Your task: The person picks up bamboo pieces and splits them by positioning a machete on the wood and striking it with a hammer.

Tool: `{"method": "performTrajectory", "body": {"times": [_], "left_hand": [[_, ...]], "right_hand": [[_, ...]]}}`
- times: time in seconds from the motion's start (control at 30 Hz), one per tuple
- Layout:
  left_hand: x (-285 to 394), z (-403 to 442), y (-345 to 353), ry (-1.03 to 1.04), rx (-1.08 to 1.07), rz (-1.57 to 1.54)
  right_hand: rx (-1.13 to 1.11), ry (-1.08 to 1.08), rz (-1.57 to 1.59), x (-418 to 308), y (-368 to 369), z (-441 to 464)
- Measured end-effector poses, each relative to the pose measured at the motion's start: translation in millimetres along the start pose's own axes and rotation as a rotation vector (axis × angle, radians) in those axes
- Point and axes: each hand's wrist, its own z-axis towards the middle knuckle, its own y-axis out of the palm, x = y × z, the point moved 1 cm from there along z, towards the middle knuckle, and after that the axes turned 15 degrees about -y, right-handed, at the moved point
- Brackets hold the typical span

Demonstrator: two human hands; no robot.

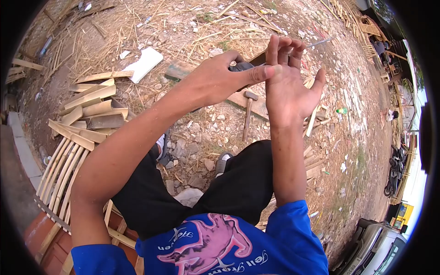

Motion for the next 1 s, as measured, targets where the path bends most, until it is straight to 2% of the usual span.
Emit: {"method": "performTrajectory", "body": {"times": [0.1, 0.2, 0.3, 0.4, 0.5, 0.7, 0.83, 1.0], "left_hand": [[-7, 8, 7, 0.106, 0.1, -0.114], [-9, 13, 8, 0.096, 0.044, -0.203], [-13, 17, 9, 0.111, 0.093, -0.203], [-12, 15, 8, 0.065, 0.056, -0.197], [-13, 17, 7, 0.048, 0.028, -0.098], [-4, 6, 4, 0.079, 0.118, 0.048], [-2, 5, 0, 0.084, 0.061, -0.012], [-6, 9, 2, 0.121, 0.084, -0.065]], "right_hand": [[0.041, 0.021, -0.019, 7, 2, -2], [0.047, 0.037, -0.009, 7, -2, -3], [0.059, 0.049, 0.028, 8, -3, -4], [0.073, 0.052, 0.07, 10, -4, -5], [0.081, 0.069, 0.075, 7, -9, -6], [0.014, 0.172, 0.082, 0, -9, -8], [0.061, 0.206, 0.207, 1, -7, -9], [0.002, 0.223, 0.224, -3, -5, -7]]}}
